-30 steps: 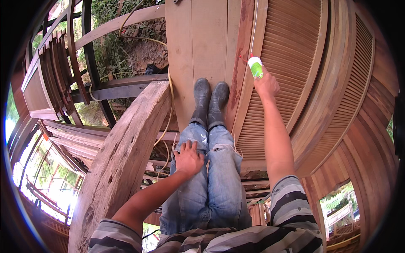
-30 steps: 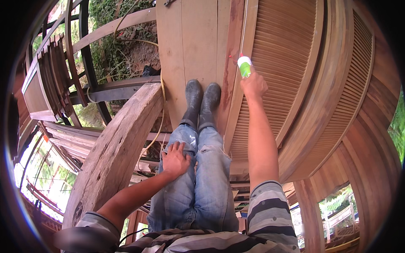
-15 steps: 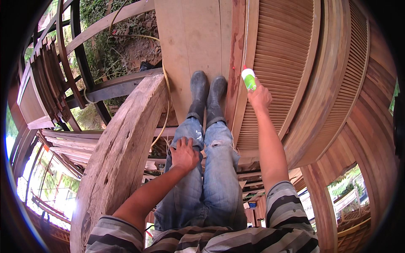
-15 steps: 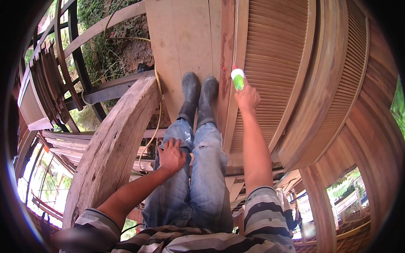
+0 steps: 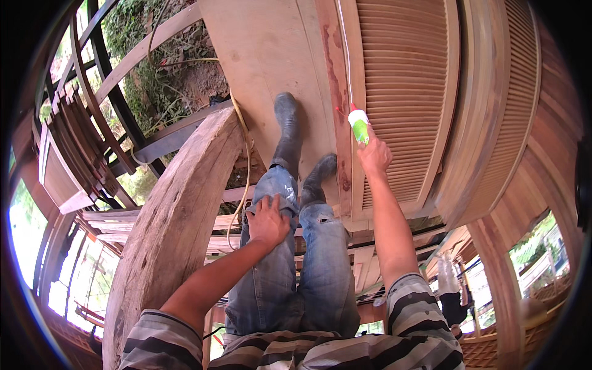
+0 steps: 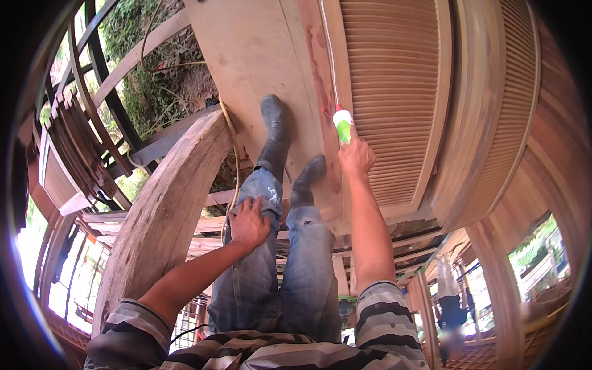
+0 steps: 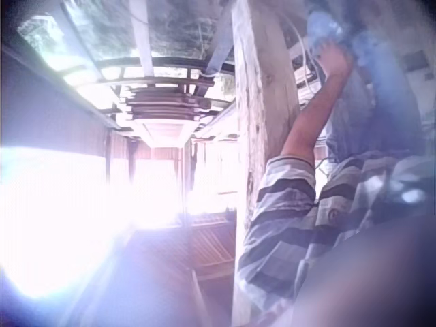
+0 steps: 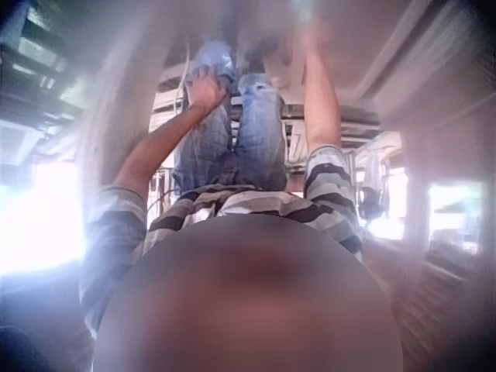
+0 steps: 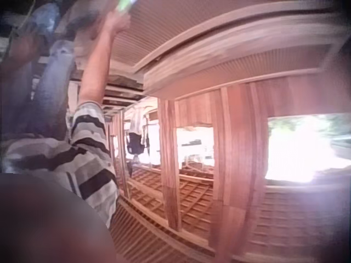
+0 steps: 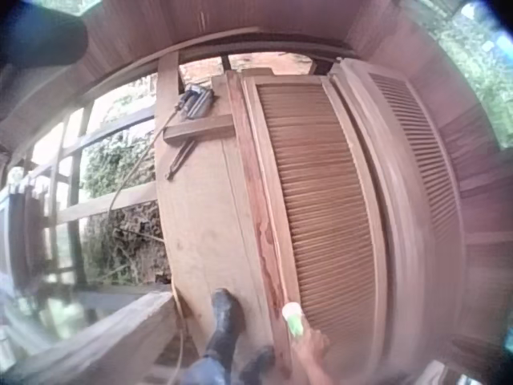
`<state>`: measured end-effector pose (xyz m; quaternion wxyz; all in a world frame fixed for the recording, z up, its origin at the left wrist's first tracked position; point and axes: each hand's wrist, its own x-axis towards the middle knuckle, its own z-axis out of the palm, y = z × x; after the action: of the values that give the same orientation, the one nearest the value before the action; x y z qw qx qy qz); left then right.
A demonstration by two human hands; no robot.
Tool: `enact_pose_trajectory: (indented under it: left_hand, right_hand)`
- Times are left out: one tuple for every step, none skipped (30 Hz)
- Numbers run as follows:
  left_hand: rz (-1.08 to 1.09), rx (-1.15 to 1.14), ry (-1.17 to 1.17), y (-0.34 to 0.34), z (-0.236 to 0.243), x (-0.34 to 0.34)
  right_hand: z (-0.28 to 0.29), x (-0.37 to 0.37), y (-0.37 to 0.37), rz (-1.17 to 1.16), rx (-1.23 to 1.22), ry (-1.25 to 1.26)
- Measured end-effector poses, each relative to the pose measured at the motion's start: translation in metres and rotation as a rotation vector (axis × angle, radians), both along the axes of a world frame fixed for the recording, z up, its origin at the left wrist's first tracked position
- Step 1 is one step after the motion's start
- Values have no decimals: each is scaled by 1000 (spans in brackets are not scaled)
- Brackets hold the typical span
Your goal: The person installs wooden slats onto a curved ceiling structure. They position a slat, apply adhesive from a bottle, press the slat into place, and then use a nail gun to fasten it. The person repeats this process for multiple slats.
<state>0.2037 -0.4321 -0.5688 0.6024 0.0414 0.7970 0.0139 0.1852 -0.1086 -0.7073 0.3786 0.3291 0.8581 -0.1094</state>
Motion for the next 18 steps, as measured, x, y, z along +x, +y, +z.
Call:
enact_pose_trajectory:
  left_hand:
    - [-1, -9, 12, 0, -1, 4]
    - [-2, -17, 24, 0, -2, 8]
    - [-3, -28, 35, 0, -2, 12]
    - [-8, -32, 38, 0, -2, 16]
    - [-12, -35, 40, 1, -3, 19]
    - [-17, -41, 47, 1, -3, 22]
    - [-37, -37, 54, 1, -3, 26]
    - [-56, -33, 61, 1, -3, 30]
    - [-75, -25, 67, 3, -4, 34]
    - [-87, -30, 77, 4, -4, 38]
    - [-98, -36, 86, 4, -5, 42]
    - [-108, -39, 94, 6, -5, 47]
    - [-118, -39, 102, 7, -5, 52]
    - [-128, -38, 110, 7, -6, 56]
    - [-136, -42, 118, 8, -5, 59]
    - [-150, -47, 123, 9, -5, 62]
    - [-165, -51, 127, 11, -5, 65]
    - [-179, -55, 131, 12, -5, 68]
  right_hand:
    - [-1, 10, 0, -12, -7, 2]
    - [-2, 20, 0, -25, -14, 4]
    - [-2, 29, -1, -37, -23, 5]
    - [-2, 39, -2, -46, -23, 5]
    - [-1, 49, -2, -56, -23, 4]
    - [-1, 57, -3, -66, -25, 7]
    - [-1, 65, -4, -93, -27, -1]
    - [0, 73, -5, -119, -30, -8]
    - [0, 82, -4, -145, -28, -15]
    - [-1, 91, -4, -147, -34, -17]
    - [-2, 100, -5, -147, -40, -19]
    - [-2, 111, -5, -147, -44, -23]
    - [-5, 124, -5, -155, -43, -1]
    - [-9, 138, -6, -162, -42, 21]
    - [-10, 147, -8, -168, -45, 43]
    - [-10, 156, -8, -174, -52, 45]
    - [-10, 164, -8, -180, -58, 47]
    - [-9, 173, -9, -186, -65, 48]
